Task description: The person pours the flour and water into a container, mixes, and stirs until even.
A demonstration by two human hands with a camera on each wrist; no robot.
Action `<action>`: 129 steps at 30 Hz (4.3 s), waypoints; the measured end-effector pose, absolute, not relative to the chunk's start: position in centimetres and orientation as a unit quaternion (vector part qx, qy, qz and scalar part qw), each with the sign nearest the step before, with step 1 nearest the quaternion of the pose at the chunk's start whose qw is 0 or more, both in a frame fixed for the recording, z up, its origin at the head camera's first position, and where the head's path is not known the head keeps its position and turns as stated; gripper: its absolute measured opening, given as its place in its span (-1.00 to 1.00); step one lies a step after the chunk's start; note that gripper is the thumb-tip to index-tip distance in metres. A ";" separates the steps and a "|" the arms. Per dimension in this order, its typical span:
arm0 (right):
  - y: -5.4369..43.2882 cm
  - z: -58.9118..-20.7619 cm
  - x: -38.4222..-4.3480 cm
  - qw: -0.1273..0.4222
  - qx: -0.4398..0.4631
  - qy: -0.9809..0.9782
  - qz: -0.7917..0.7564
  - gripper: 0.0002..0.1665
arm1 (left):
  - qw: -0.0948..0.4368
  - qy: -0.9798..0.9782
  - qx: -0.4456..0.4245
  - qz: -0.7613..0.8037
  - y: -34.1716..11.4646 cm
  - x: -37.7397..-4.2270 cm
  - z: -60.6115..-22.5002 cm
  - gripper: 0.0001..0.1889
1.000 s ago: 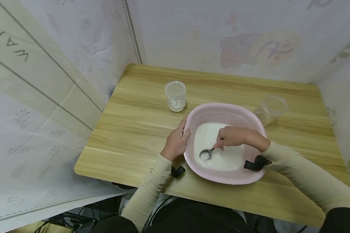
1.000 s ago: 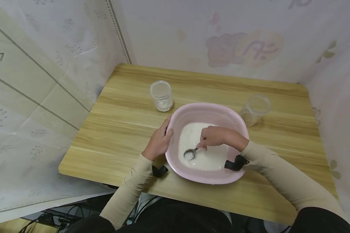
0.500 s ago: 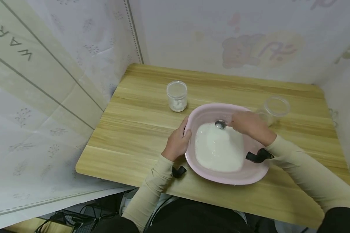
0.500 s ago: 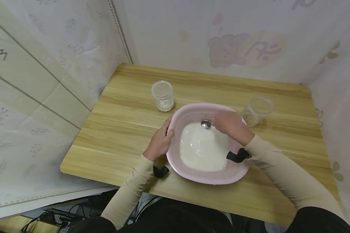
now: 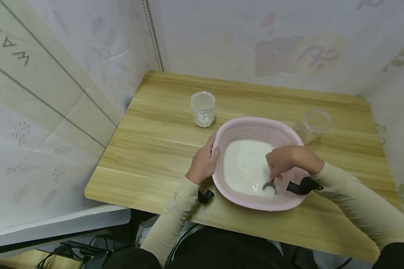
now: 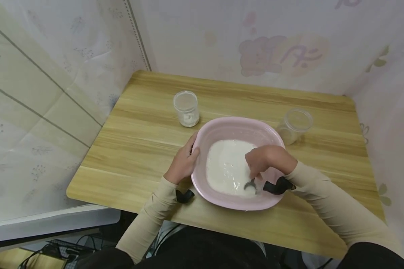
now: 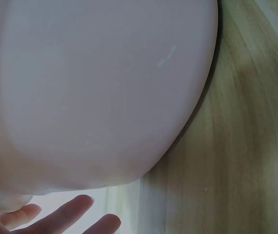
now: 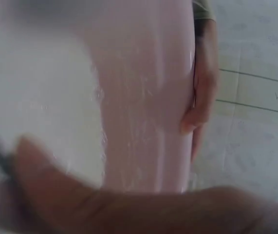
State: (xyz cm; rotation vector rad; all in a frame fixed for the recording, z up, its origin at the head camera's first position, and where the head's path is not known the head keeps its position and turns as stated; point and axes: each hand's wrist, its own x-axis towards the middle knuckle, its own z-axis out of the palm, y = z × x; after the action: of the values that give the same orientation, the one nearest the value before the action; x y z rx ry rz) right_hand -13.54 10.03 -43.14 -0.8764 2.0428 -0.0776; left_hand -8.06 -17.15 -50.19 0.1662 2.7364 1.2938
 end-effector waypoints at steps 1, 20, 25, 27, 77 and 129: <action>9.8 -43.6 -13.6 0.449 -0.360 0.816 -0.056 -0.58 | 0.055 0.901 0.056 0.427 -17.2 -8.1 -50.1 -0.33; 8.6 -46.1 -15.5 0.195 -0.295 0.925 -0.139 -0.60 | 0.057 0.900 0.051 0.428 -17.2 -7.9 -50.1 -0.31; 10.3 -44.1 -15.3 0.250 -0.243 0.934 -0.072 -0.59 | 0.059 0.897 0.051 0.435 -17.4 -7.8 -50.1 -0.32; 11.0 -43.5 -14.9 0.262 -0.246 0.932 -0.042 -0.62 | 0.060 0.896 0.050 0.437 -17.4 -7.7 -50.0 -0.32; 13.4 -46.3 -14.0 0.273 -0.367 0.850 -0.260 -0.63 | 0.068 0.892 0.051 0.443 -17.3 -8.2 -50.2 -0.33; 14.0 -43.5 -15.1 0.204 -0.252 0.944 -0.066 -0.72 | 0.060 0.884 0.051 0.461 -17.3 -7.8 -50.6 -0.32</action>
State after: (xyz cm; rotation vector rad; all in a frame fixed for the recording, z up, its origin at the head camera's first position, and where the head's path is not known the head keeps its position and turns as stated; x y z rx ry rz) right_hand -15.13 14.00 -43.52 -0.7035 2.6321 -0.1834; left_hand -7.82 -17.33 -50.56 0.1556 2.6752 1.3942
